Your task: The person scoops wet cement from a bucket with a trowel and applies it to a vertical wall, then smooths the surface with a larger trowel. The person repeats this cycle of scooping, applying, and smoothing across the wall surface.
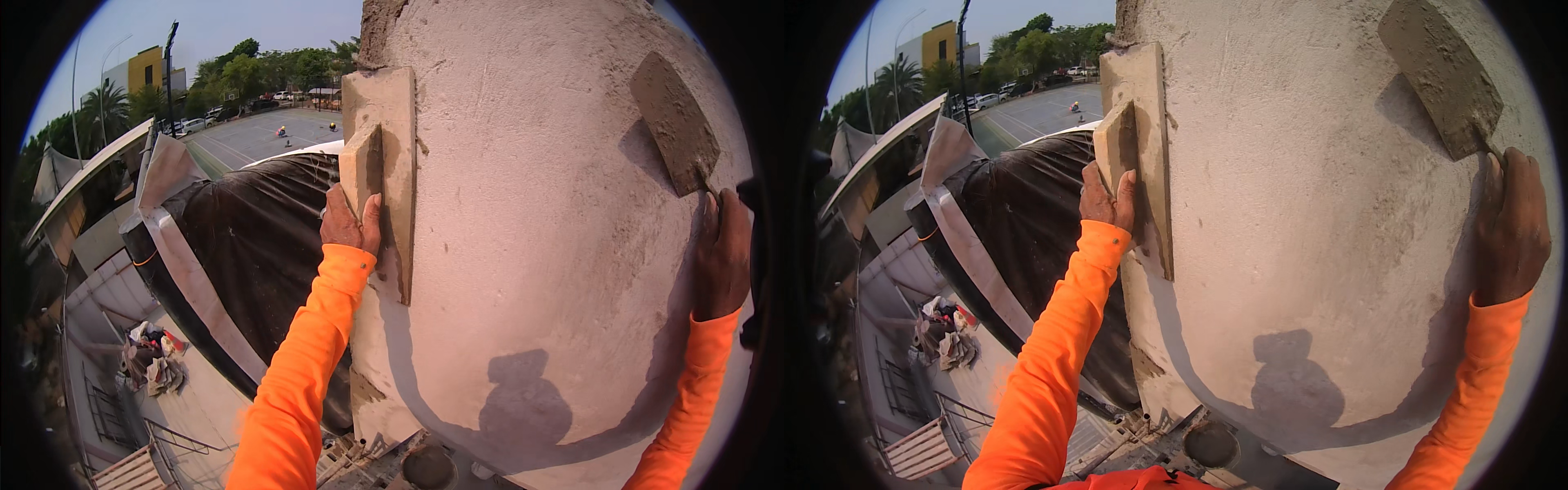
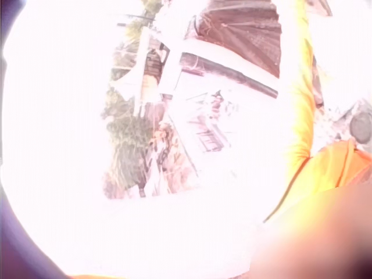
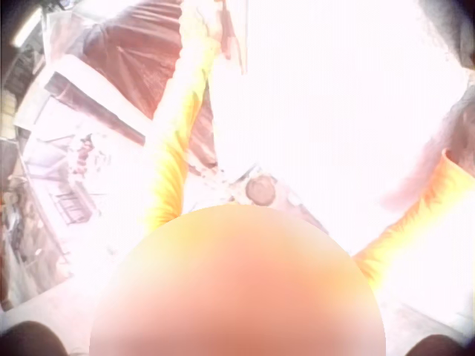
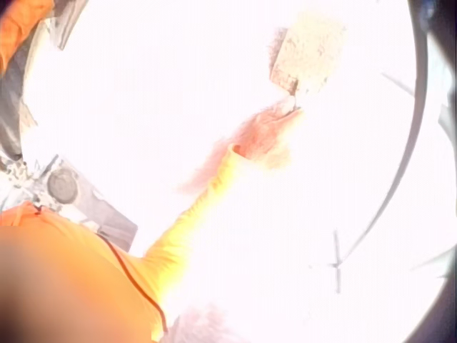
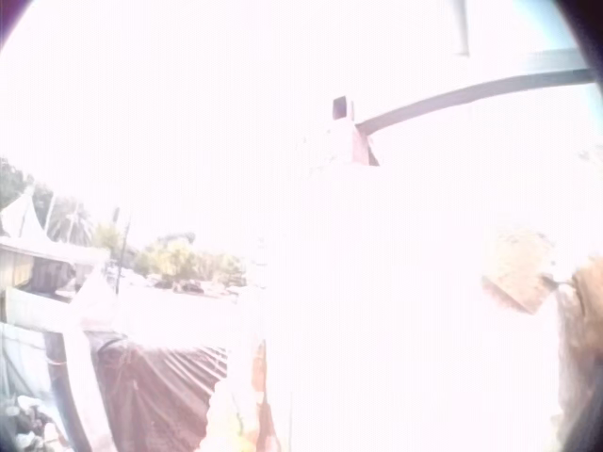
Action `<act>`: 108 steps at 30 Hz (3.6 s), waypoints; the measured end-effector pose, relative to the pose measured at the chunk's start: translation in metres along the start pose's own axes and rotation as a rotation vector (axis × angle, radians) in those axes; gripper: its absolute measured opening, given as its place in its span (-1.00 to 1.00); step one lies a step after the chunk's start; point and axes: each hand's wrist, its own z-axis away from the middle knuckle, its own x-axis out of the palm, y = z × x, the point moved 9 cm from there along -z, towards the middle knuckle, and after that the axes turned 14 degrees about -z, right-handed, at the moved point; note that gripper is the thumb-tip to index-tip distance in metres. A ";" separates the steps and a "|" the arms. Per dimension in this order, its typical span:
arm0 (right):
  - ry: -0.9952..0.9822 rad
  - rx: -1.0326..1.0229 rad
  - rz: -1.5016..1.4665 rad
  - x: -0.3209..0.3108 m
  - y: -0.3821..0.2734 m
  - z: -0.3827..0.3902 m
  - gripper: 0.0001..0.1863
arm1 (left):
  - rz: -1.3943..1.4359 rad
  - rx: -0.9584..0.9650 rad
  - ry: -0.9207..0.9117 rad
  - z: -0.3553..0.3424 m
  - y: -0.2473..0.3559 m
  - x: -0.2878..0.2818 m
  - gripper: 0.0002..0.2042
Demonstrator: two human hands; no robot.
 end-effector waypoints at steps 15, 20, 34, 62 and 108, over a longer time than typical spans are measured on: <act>0.048 0.020 0.017 -0.006 -0.008 -0.003 -0.80 | -0.120 0.089 0.026 -0.056 0.001 -0.005 -0.45; 0.056 -0.003 -0.010 -0.010 -0.013 -0.005 -0.80 | -0.129 0.046 0.004 -0.008 0.011 -0.007 -0.38; -0.042 0.110 0.023 -0.001 0.000 0.000 -0.76 | -0.201 -0.370 0.076 -0.205 0.094 -0.026 -0.43; 0.041 0.014 0.002 -0.011 -0.012 -0.007 -0.80 | -0.246 -0.166 0.039 -0.247 0.131 -0.025 -0.44; 0.022 0.129 -0.037 -0.008 -0.012 -0.007 -0.83 | -0.107 0.071 -0.033 0.021 0.011 0.003 -0.42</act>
